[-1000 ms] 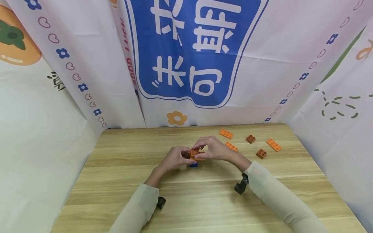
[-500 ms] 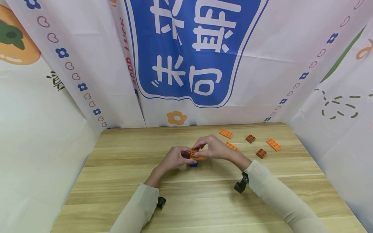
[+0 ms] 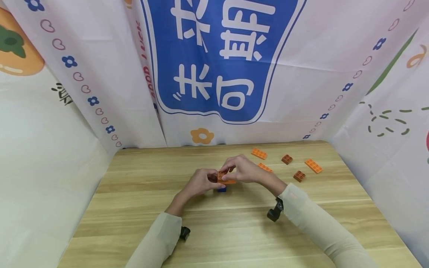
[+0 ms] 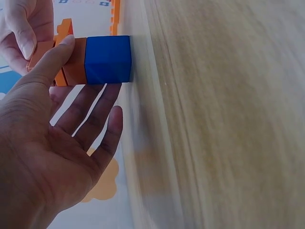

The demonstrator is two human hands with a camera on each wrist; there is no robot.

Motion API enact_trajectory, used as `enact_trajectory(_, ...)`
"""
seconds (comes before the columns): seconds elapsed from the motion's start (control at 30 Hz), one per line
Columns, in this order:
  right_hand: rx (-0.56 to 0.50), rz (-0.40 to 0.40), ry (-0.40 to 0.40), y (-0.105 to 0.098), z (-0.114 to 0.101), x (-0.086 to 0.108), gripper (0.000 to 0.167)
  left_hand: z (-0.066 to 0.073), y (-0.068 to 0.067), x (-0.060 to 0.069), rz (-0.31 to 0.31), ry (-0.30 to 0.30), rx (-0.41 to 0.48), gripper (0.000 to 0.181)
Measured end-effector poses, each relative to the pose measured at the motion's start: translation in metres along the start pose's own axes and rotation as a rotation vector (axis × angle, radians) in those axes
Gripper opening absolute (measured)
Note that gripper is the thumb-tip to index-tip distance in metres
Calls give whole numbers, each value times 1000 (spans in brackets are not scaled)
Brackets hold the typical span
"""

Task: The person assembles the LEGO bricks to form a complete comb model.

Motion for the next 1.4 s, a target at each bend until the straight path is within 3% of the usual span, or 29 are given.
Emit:
enact_trajectory(0.7, -2, 16, 35, 4, 0, 0, 22, 0, 1, 0, -9, 12, 9, 16)
enact_trajectory(1.13, -3, 68, 5, 6, 3, 4, 19, 1, 1, 1, -7, 2, 7, 17)
enact_trajectory(1.4, -21, 111, -32, 5, 6, 10, 29, 1, 1, 1, -8, 13, 13, 19)
Point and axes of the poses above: each hand's wrist, its own x-axis away from the middle knuckle, its own y-axis out of the palm, z = x × y, the point moved 7 cm from there along -x, towards the middle knuckle, and after that the axes turned 8 degrees about y, right-handed, at the moved point
